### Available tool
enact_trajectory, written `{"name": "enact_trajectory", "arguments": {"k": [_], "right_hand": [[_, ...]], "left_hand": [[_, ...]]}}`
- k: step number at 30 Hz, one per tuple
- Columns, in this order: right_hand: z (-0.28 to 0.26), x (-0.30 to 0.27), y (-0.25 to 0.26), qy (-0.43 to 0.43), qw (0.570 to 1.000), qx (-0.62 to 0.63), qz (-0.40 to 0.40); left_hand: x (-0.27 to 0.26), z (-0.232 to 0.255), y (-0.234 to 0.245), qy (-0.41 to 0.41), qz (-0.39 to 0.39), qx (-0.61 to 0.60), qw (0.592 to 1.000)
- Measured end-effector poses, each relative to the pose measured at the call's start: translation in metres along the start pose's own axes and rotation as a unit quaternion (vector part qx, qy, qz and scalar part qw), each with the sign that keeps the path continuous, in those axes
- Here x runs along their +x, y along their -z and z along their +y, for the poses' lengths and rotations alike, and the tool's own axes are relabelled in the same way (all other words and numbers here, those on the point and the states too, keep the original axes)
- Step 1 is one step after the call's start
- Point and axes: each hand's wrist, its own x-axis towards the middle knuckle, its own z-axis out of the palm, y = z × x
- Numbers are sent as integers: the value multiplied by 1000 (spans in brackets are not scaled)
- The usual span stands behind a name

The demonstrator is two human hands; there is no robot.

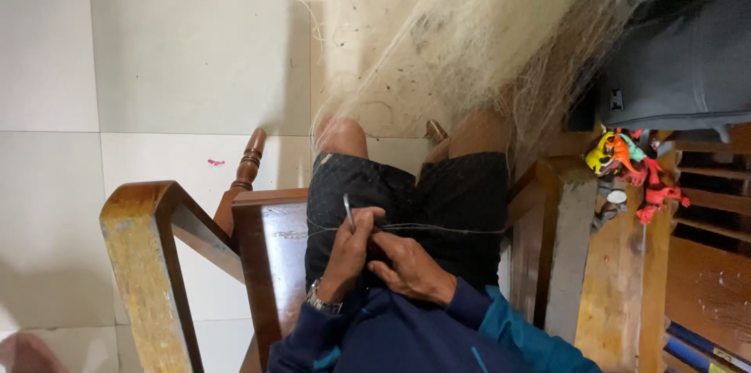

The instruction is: Repairing a fishing net using scissors and a netting tool

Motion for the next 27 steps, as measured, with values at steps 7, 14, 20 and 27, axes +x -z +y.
{"name": "enact_trajectory", "arguments": {"k": [7,14,20,27], "right_hand": [[0,-12,6,25,997,26,75],[4,-16,10,16,994,87,68],[-14,-28,26,52,972,120,196],[51,-188,92,17,882,112,458]], "left_hand": [[-8,0,-17,33,13,-55,998],[-11,9,-23,-87,-79,31,993],[-17,25,-16,-143,-169,37,974],[-11,20,-6,-106,-35,23,993]]}}
